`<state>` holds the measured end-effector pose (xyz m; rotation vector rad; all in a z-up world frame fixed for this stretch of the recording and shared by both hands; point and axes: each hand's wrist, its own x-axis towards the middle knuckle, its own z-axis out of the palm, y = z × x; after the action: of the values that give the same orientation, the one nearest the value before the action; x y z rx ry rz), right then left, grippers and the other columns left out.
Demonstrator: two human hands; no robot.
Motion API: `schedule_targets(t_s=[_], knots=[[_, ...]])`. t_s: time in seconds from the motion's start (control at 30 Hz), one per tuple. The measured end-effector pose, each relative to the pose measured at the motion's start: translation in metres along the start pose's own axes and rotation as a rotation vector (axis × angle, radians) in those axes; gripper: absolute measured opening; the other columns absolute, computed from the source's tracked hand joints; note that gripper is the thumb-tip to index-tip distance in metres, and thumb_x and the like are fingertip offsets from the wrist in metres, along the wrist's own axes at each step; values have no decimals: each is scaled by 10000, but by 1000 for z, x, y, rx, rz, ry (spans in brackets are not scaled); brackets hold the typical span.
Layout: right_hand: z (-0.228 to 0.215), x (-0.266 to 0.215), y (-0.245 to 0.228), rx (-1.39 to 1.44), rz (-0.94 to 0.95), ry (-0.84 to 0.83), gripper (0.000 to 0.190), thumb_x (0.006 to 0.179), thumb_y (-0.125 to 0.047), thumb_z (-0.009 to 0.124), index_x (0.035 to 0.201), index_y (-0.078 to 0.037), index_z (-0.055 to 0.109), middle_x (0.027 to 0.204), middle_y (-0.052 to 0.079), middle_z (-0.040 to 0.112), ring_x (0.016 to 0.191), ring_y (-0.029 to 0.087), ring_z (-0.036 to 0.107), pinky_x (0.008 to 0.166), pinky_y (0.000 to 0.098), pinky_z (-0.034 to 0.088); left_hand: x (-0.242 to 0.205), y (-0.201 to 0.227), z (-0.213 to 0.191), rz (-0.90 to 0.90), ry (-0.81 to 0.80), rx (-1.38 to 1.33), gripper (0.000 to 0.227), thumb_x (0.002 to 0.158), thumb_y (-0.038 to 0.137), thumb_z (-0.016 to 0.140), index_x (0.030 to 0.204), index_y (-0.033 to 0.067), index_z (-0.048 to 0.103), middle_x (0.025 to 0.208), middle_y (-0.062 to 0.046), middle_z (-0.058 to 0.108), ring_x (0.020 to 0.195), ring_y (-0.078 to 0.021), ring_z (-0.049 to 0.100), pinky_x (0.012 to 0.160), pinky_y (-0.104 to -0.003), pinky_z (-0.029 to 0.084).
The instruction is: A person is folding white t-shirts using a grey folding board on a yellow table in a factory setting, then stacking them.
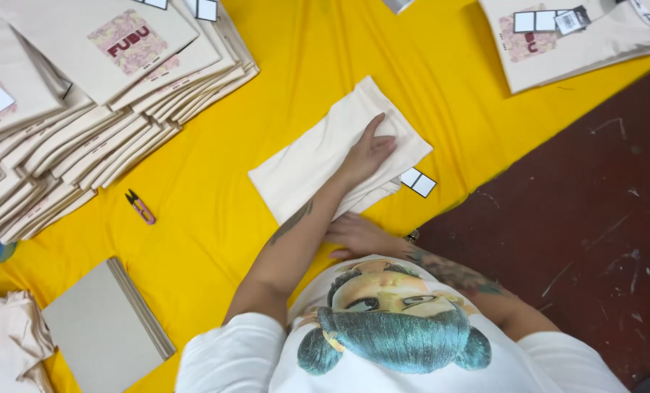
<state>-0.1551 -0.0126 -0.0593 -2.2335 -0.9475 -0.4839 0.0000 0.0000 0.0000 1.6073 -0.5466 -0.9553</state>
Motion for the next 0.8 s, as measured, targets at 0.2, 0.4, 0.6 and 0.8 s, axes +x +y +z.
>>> schedule_targets(t_s=[0.2,0.4,0.6,0.8], knots=[[-96,-64,60,-539,912,455,525,934,-322,810,1308,-3,626,1186,210,605,1163,412,591,1019,495,465,-133,-66,-58,609,674,872,215,1018,127,597,1216,45,603,1101,-125,612,1118,-348,622,1000,-448,533],[-115,-86,132,-419,1075,220,320,1004,-385,765,1014,-73,694,1103,102,575,1088,334,537,892,464,419,-149,-102,-55,458,607,1168,437,1040,463,544,1370,177,536,1396,-126,541,1385,-353,466,1186,-576,320],[-138,-98,135,-709,938,120,375,1061,-458,719,858,-164,606,770,63,561,921,315,629,909,483,446,-164,-68,-51,251,421,1238,750,948,794,414,1554,352,423,1563,-173,420,1504,-444,287,1207,-657,160],[-120,-83,133,-799,816,242,324,999,-349,814,1174,-170,609,1072,81,578,1113,341,569,1067,578,291,-161,-69,-47,145,377,1273,782,938,820,365,1556,347,443,1627,-179,359,1553,-431,189,1214,-663,68]])
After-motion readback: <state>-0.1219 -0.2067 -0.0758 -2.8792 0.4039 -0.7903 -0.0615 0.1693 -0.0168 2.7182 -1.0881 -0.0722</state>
